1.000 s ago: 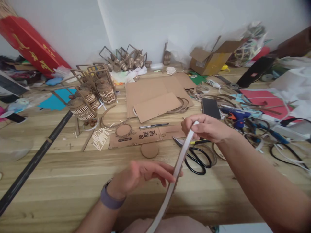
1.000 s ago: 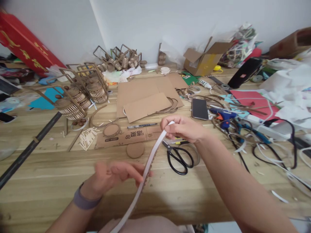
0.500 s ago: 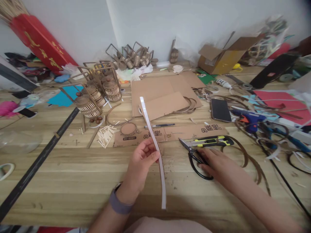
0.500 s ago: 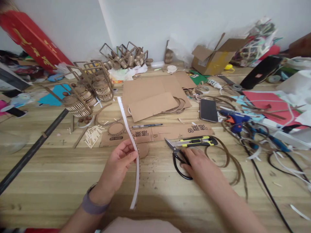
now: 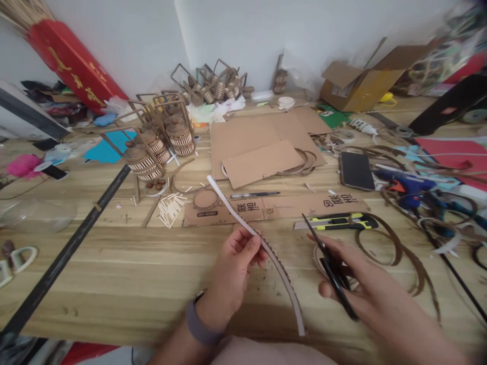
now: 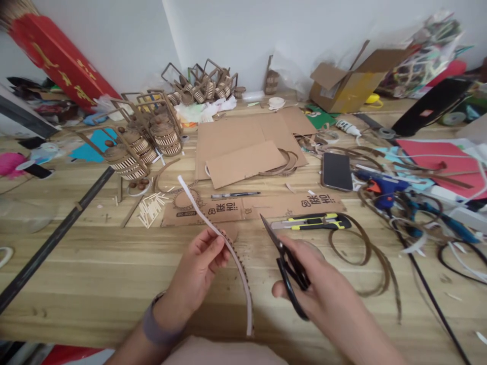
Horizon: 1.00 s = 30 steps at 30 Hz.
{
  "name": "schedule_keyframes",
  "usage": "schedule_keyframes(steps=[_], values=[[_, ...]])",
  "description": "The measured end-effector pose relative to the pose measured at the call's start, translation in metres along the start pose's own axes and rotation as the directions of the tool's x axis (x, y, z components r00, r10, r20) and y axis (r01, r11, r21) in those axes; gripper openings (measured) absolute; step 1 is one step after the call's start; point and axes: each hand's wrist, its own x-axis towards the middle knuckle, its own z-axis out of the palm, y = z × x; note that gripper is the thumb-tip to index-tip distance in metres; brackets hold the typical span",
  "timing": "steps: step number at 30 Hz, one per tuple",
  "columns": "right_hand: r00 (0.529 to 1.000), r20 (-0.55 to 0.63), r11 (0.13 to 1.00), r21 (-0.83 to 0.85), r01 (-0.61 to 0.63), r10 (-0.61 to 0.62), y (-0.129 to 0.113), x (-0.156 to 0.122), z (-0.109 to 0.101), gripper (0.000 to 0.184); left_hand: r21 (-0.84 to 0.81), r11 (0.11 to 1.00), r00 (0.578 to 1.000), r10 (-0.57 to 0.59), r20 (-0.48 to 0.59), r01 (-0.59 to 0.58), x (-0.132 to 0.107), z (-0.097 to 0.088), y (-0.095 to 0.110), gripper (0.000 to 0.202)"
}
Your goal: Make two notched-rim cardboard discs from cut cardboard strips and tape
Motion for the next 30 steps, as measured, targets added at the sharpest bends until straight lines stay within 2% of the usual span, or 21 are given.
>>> schedule_keyframes(steps=[3,6,10,15,17,25,30], values=[[0.996,0.09,0.989,0.145,0.012,-0.025,-0.018,0.002,0.005,0.056,0.009,1.0,1.0,0.011,0.028,-0.011,-0.002,0.002,-0.002,0.04],[0.972,0.234,0.975,0.217,-0.056,0.004,-0.024,0.008,0.007,0.055,0.039,0.999,0.998,0.015,0.061,-0.018,-0.004,0.001,-0.004,0.039],[0.928,0.371,0.972,0.202,-0.122,0.039,-0.026,0.013,0.005,0.049,0.053,0.998,0.997,0.023,0.077,-0.027,-0.007,0.0,-0.007,0.037],[0.85,0.524,0.962,0.201,-0.185,0.054,-0.032,0.013,0.001,0.057,0.087,0.995,0.998,0.034,0.059,-0.039,-0.007,0.0,-0.008,0.036],[0.841,0.538,0.97,0.17,-0.176,0.058,-0.035,0.013,0.002,0.056,0.101,0.994,0.998,0.03,0.056,-0.036,-0.006,0.0,-0.008,0.037],[0.865,0.497,0.991,0.062,-0.117,0.072,-0.047,0.016,0.005,0.042,0.143,0.989,0.996,0.03,0.085,-0.042,-0.009,0.0,-0.011,0.037],[0.883,0.466,0.991,0.085,-0.1,0.049,-0.049,0.012,0.007,0.034,0.171,0.984,0.995,0.036,0.088,-0.051,-0.01,-0.002,-0.013,0.037]])
